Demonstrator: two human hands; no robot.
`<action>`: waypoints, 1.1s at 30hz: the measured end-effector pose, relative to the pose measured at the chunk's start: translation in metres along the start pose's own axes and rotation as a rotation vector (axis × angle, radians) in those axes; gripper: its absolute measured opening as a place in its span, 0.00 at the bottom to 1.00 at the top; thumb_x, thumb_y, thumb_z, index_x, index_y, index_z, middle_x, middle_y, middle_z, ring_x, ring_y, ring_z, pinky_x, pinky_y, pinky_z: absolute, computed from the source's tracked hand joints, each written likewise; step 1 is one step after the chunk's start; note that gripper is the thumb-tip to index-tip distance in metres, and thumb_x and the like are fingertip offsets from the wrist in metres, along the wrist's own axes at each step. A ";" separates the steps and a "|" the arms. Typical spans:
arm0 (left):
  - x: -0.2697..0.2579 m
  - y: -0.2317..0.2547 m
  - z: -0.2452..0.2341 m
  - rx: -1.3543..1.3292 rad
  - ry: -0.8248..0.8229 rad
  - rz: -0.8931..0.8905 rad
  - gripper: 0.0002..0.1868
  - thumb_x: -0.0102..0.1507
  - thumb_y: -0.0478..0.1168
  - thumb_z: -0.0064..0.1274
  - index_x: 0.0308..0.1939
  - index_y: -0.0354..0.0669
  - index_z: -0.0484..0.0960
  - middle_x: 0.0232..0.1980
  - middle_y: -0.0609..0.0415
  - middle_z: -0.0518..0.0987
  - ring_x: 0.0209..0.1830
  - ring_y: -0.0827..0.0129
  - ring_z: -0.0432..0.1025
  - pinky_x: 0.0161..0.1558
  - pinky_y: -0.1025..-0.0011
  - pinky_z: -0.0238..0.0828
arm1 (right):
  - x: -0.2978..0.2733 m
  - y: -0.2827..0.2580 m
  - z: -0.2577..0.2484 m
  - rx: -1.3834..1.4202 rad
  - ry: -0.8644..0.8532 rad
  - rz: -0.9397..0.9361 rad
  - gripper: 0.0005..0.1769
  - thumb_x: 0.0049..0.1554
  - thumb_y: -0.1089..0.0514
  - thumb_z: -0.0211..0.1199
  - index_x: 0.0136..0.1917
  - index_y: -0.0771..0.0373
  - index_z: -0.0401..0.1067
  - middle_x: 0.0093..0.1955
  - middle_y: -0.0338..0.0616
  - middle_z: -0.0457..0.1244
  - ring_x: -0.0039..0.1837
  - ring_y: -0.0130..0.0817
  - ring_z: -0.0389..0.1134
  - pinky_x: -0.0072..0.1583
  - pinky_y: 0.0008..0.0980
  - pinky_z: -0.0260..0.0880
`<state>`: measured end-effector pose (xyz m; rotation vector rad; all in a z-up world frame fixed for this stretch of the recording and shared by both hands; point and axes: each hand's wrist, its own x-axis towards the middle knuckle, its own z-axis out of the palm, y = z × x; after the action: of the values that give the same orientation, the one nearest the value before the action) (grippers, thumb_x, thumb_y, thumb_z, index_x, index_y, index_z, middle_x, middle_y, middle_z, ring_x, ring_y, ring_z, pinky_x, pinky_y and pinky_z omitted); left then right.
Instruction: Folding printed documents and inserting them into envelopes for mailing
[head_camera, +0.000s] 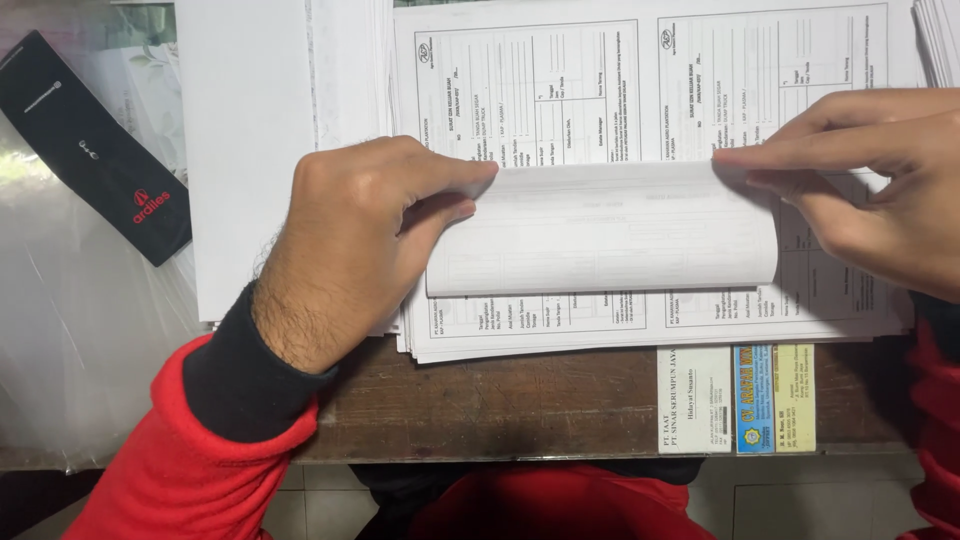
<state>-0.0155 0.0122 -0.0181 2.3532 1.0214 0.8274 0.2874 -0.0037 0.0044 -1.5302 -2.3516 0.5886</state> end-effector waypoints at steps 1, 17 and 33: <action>0.000 0.000 -0.001 0.002 -0.003 -0.005 0.10 0.54 0.27 0.60 0.39 0.35 0.80 0.33 0.50 0.79 0.31 0.66 0.73 0.35 0.75 0.71 | 0.002 -0.004 0.000 -0.009 0.007 0.013 0.12 0.55 0.72 0.59 0.49 0.60 0.76 0.40 0.40 0.66 0.40 0.29 0.65 0.40 0.22 0.62; -0.005 0.001 0.005 0.100 -0.057 -0.004 0.09 0.58 0.28 0.55 0.42 0.36 0.78 0.27 0.52 0.71 0.25 0.64 0.65 0.28 0.69 0.64 | -0.007 0.024 0.013 -0.196 -0.033 -0.143 0.22 0.49 0.63 0.66 0.57 0.50 0.73 0.37 0.41 0.64 0.37 0.29 0.62 0.36 0.26 0.62; -0.004 0.003 0.003 0.019 -0.054 -0.016 0.11 0.57 0.25 0.52 0.43 0.35 0.78 0.32 0.50 0.72 0.30 0.64 0.68 0.32 0.73 0.67 | -0.010 0.023 0.029 -0.394 0.073 -0.291 0.08 0.53 0.56 0.66 0.49 0.52 0.76 0.34 0.42 0.60 0.33 0.32 0.57 0.31 0.27 0.61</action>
<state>-0.0139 0.0074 -0.0203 2.3673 1.0285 0.7472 0.2971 -0.0105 -0.0319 -1.2788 -2.6749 -0.0002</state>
